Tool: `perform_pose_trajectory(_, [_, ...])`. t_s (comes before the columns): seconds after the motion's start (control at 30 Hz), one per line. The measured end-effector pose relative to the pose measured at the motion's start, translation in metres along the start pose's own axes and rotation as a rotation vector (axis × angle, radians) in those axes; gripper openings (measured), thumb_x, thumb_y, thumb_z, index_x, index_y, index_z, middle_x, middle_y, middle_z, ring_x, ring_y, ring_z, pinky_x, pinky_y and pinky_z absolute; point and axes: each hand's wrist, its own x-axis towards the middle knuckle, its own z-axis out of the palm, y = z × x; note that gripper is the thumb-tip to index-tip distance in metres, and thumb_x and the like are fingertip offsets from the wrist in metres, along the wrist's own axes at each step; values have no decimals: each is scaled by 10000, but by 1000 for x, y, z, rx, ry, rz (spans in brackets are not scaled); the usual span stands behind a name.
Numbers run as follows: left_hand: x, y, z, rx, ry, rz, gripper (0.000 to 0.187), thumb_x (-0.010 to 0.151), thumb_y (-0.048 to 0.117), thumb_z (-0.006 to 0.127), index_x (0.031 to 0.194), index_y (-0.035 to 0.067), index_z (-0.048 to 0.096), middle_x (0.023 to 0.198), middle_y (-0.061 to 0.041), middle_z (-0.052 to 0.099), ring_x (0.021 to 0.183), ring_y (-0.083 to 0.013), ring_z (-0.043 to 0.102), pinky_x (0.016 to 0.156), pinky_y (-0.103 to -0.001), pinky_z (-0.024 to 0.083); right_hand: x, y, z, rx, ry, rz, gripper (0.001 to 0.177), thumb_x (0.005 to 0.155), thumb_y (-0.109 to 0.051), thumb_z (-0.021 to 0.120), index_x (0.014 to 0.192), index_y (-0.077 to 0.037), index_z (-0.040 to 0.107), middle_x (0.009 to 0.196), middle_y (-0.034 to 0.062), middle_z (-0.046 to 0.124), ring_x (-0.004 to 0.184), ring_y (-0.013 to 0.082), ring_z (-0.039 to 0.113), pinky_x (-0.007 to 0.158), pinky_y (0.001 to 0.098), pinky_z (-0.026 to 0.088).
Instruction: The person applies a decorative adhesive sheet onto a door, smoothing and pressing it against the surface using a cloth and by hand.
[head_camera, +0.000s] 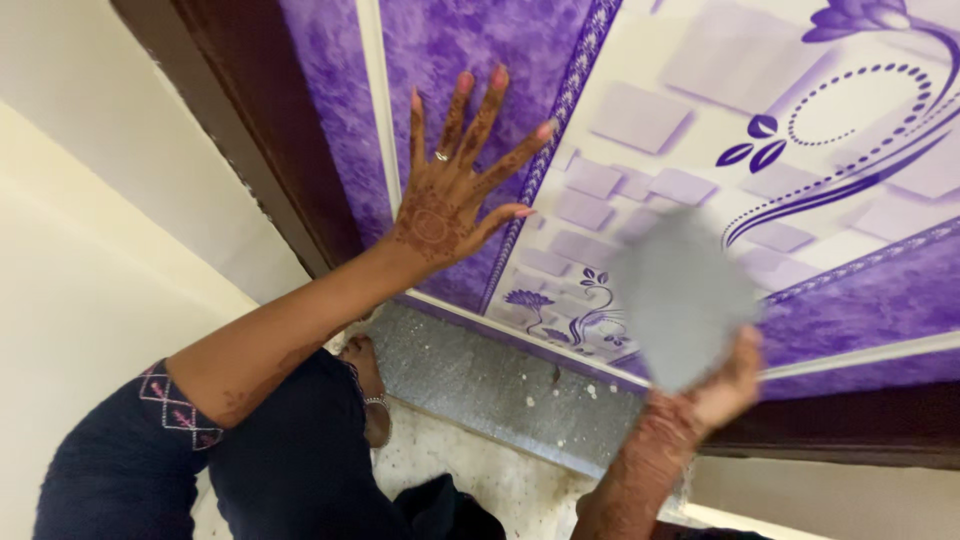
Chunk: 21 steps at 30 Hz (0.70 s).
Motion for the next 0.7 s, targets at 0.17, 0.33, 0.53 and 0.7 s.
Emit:
perform_pose_trajectory(0.17, [1, 0, 2, 34, -176, -57, 784, 960, 816, 269, 1652, 477, 127, 1718, -122, -63, 1578, -380, -89, 1235, -720, -84, 15, -49, -51, -65, 122, -709, 505, 929, -303, 730, 1313, -16, 573, 1393, 229, 553, 1367, 427, 586, 1187, 618, 523])
perform_pose_trajectory(0.33, [5, 13, 3, 5, -217, -75, 800, 944, 832, 371, 1645, 525, 137, 1712, -98, -77, 1568, -413, -102, 1172, -797, -102, 101, -67, -87, -185, 42, -980, 455, 1000, -234, 620, 1339, 67, 589, 1395, 299, 570, 1317, 466, 596, 1122, 628, 509])
perform_pose_trajectory(0.53, [11, 37, 21, -65, -208, 7, 986, 801, 838, 631, 1625, 600, 143, 1695, -95, -113, 1509, -533, -136, 1079, -895, -117, 132, -2, -10, -874, -104, -906, 621, 1158, -453, 477, 1605, -51, 322, 1713, 197, 332, 1582, 367, 371, 1327, 543, 300])
perform_pose_trajectory(0.7, [-2, 25, 57, 36, 103, 131, 985, 901, 811, 660, 1674, 542, 111, 1697, -106, -194, 1515, -526, -201, 1093, -868, -119, 94, 113, -51, -1788, 107, -1055, 816, 1003, -780, 63, 1688, -358, -73, 1767, -9, -146, 1580, 353, -101, 1272, 617, -85])
